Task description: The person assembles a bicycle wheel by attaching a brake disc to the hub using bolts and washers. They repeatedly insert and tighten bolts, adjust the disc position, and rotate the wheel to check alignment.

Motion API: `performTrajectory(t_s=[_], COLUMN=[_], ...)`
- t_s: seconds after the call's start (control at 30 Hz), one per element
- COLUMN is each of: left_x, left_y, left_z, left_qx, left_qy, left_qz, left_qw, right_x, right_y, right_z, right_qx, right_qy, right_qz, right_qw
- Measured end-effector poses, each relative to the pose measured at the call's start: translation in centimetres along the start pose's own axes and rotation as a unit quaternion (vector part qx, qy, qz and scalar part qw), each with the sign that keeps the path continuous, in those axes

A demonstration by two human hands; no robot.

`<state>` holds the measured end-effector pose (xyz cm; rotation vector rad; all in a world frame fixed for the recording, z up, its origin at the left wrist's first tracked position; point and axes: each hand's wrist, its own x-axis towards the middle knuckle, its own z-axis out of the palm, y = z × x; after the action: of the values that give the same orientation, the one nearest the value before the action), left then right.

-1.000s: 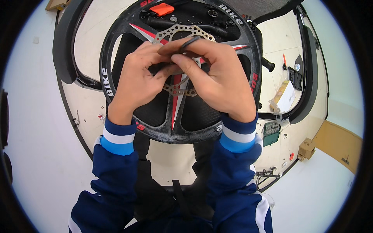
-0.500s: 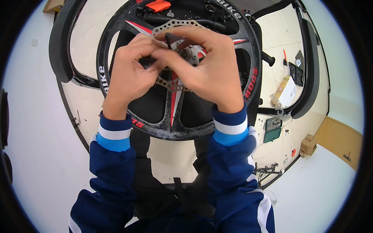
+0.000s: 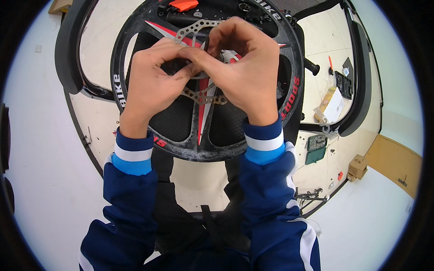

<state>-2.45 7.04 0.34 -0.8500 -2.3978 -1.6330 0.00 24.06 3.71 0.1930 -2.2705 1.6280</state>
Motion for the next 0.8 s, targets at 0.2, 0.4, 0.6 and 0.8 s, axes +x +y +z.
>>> performTrajectory(t_s=[0.2,0.4,0.6,0.8], left_x=[0.2,0.2,0.3,0.2], left_y=[-0.4,-0.2,-0.4,0.0], left_z=[0.1,-0.2,0.4,0.1], left_qx=[0.003,-0.019,-0.046,-0.058], left_qy=[-0.006,0.036,0.036,0.009], left_qz=[0.073,0.021,0.038,-0.019], left_qw=[0.997,0.999,0.998,0.998], right_x=[0.1,-0.2,-0.3,0.6], right_y=[-0.5,-0.1,-0.2,-0.1], right_z=[-1.6,-1.5,0.3,-1.8], right_qx=[0.074,0.026,0.018,0.249], right_qy=[-0.102,-0.045,-0.013,-0.176], right_qz=[0.012,-0.006,-0.03,0.048], right_qw=[0.992,0.999,0.999,0.951])
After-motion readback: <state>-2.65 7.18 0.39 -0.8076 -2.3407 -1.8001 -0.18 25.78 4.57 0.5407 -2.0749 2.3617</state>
